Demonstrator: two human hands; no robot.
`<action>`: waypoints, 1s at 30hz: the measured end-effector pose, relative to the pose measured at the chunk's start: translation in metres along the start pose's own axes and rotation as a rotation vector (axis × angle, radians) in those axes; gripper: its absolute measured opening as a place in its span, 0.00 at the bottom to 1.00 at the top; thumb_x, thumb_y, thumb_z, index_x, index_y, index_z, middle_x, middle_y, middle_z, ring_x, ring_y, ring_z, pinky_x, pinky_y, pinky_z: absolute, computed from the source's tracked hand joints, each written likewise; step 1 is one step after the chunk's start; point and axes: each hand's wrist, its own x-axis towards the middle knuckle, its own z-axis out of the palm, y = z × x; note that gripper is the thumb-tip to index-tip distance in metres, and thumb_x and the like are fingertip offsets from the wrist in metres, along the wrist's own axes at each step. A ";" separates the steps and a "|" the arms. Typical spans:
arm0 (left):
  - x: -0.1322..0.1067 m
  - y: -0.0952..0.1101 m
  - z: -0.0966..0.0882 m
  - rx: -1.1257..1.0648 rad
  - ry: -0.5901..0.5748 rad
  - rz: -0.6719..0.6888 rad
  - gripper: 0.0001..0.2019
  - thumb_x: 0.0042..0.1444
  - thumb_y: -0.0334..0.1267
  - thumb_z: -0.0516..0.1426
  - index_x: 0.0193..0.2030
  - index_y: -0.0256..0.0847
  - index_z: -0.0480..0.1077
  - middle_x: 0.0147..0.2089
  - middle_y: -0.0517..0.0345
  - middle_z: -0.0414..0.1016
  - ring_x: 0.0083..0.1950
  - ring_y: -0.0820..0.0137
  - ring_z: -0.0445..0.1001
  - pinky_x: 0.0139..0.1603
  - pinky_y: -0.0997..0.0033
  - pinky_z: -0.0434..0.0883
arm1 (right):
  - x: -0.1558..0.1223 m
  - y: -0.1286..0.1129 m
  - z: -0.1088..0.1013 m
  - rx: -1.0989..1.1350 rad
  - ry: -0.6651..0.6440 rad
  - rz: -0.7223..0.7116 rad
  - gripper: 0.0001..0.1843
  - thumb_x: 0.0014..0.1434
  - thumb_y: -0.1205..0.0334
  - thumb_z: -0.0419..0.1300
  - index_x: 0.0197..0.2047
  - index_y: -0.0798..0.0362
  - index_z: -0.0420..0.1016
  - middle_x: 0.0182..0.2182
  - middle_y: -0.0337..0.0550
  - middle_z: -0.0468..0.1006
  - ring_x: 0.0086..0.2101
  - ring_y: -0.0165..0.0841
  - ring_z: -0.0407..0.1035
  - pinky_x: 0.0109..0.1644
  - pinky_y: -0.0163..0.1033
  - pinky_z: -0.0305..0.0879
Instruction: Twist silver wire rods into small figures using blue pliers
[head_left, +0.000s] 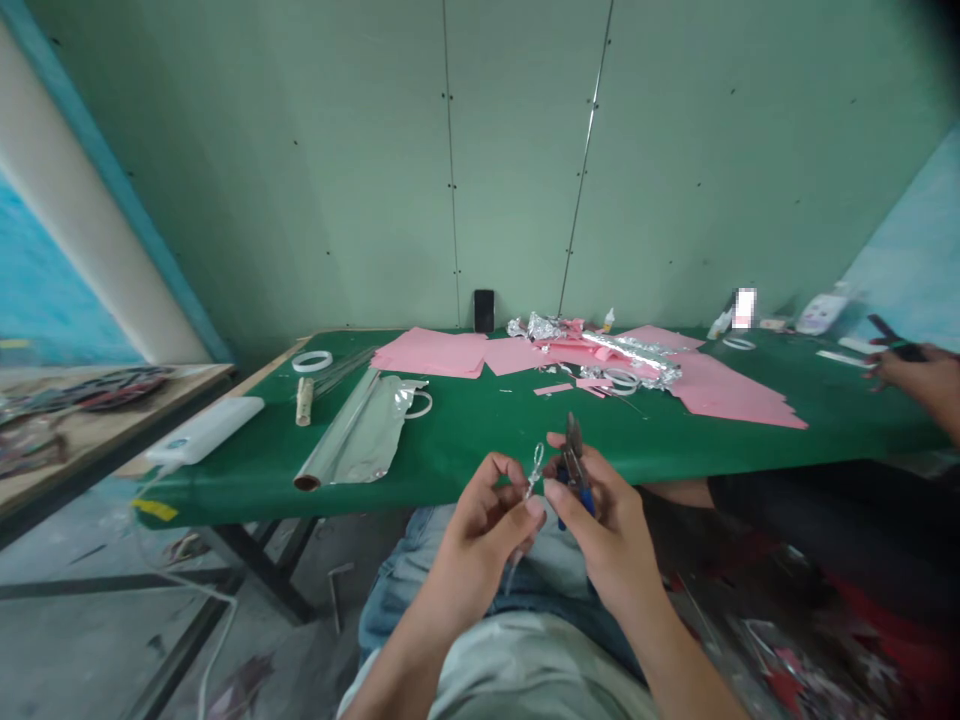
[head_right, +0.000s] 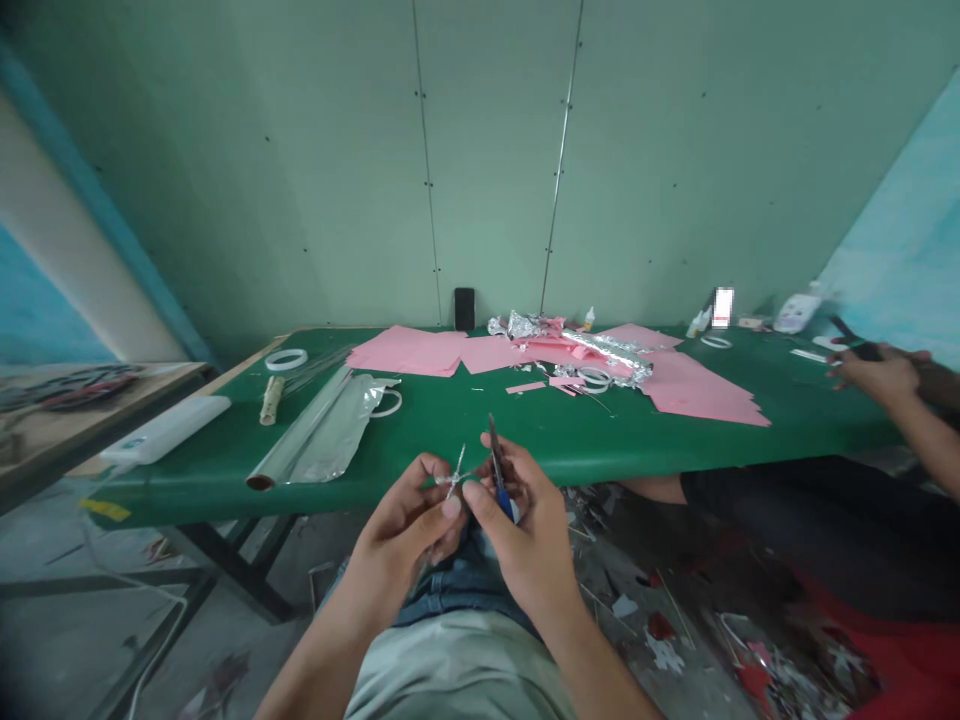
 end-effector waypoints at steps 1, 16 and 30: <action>0.000 0.000 0.000 -0.006 -0.028 -0.007 0.13 0.59 0.41 0.62 0.38 0.42 0.60 0.24 0.69 0.60 0.22 0.80 0.56 0.21 0.80 0.54 | 0.003 0.001 0.000 0.024 0.001 0.008 0.20 0.57 0.56 0.64 0.53 0.49 0.75 0.37 0.39 0.80 0.35 0.30 0.73 0.40 0.34 0.71; 0.001 0.005 -0.002 0.123 -0.006 0.018 0.10 0.56 0.42 0.64 0.35 0.39 0.68 0.29 0.61 0.68 0.32 0.73 0.68 0.35 0.74 0.67 | 0.006 -0.007 -0.012 0.049 -0.038 0.011 0.04 0.57 0.60 0.66 0.37 0.49 0.78 0.35 0.36 0.78 0.30 0.27 0.71 0.37 0.33 0.67; -0.012 0.014 0.002 0.669 0.402 0.334 0.11 0.56 0.40 0.63 0.26 0.39 0.70 0.25 0.61 0.65 0.26 0.75 0.61 0.26 0.78 0.60 | -0.022 -0.019 -0.017 -0.590 -0.022 -0.307 0.28 0.63 0.62 0.58 0.66 0.44 0.60 0.56 0.48 0.72 0.54 0.41 0.68 0.57 0.47 0.66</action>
